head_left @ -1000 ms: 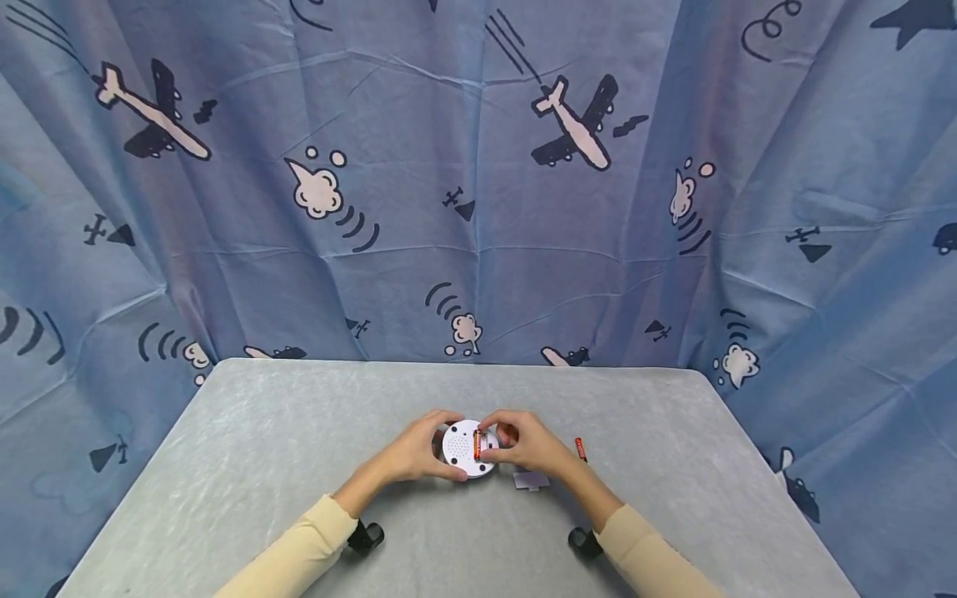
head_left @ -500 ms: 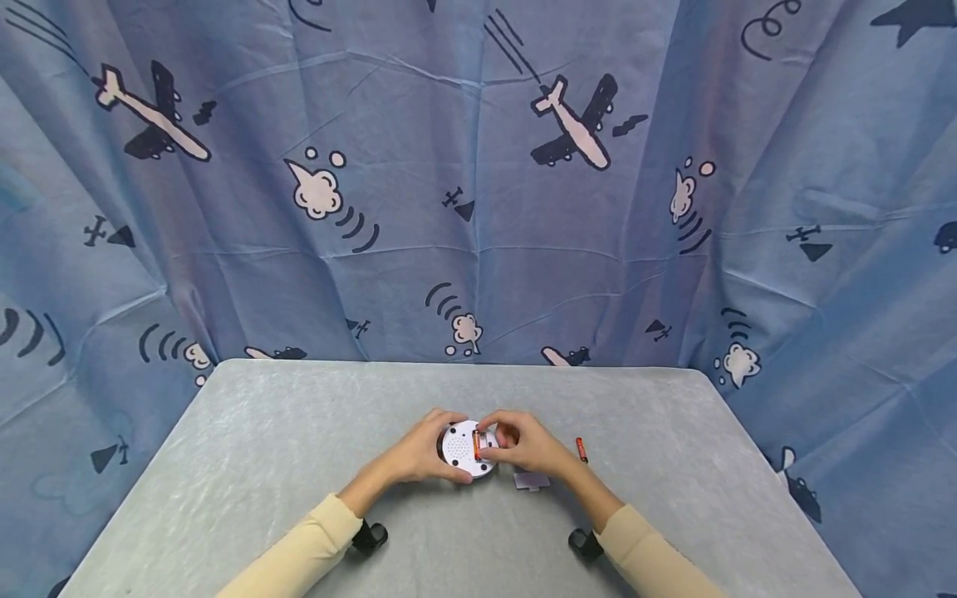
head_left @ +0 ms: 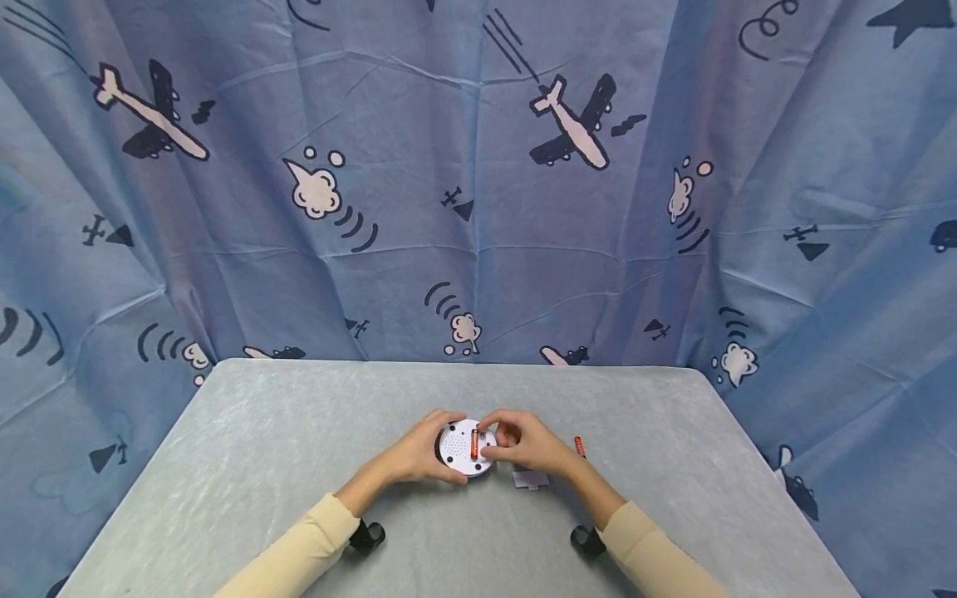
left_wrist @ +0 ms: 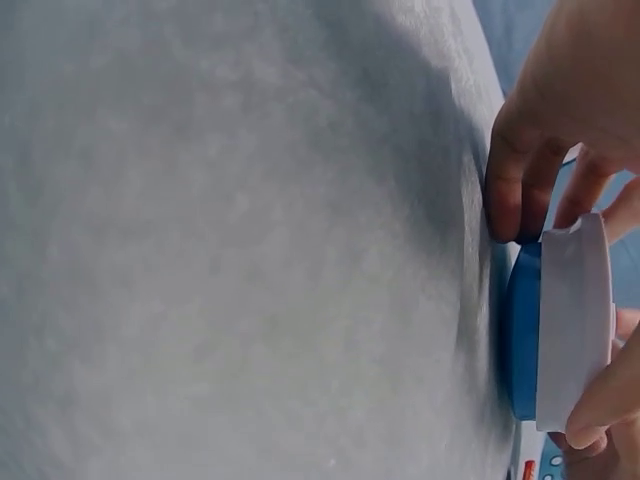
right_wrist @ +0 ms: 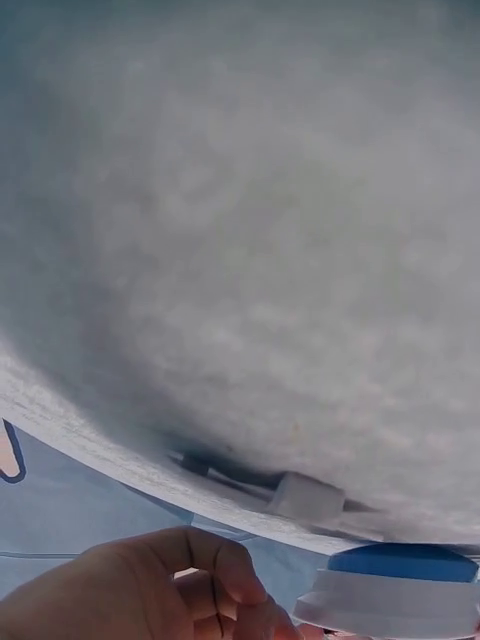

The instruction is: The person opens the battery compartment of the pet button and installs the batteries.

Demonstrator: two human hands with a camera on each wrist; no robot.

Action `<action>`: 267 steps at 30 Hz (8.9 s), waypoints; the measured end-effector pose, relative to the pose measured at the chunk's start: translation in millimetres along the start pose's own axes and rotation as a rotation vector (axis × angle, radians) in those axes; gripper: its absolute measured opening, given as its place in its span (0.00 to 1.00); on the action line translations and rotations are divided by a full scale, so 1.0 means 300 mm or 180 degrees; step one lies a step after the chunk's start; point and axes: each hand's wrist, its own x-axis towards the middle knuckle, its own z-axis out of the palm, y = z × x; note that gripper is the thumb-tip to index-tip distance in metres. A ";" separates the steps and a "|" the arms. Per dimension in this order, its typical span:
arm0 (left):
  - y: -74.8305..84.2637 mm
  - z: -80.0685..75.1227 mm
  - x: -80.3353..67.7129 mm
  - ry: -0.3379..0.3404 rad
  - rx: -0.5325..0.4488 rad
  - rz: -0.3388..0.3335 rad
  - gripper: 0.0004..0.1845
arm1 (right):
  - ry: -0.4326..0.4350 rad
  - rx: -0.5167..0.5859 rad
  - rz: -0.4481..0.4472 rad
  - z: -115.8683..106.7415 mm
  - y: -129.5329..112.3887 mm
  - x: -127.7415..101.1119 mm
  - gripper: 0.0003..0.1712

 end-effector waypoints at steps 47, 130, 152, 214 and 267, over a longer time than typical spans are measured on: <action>0.025 0.008 0.035 0.0241 0.0037 -0.0261 0.47 | -0.0161 0.0002 0.0043 0.012 0.129 -0.019 0.28; 0.027 -0.004 0.043 0.0174 0.0213 -0.0356 0.47 | -0.0077 -0.0039 0.0368 0.008 0.113 -0.001 0.32; 0.031 -0.008 0.046 0.0287 0.0286 -0.0411 0.47 | -0.0260 -0.0062 0.0206 0.003 0.122 0.012 0.29; 0.018 -0.018 0.033 0.0128 0.0294 -0.0415 0.47 | 0.0053 -0.0850 0.0637 -0.350 0.299 -0.307 0.24; 0.013 -0.012 0.031 0.0137 0.0187 -0.0389 0.47 | -0.0018 0.0120 0.0233 -0.060 0.152 -0.009 0.25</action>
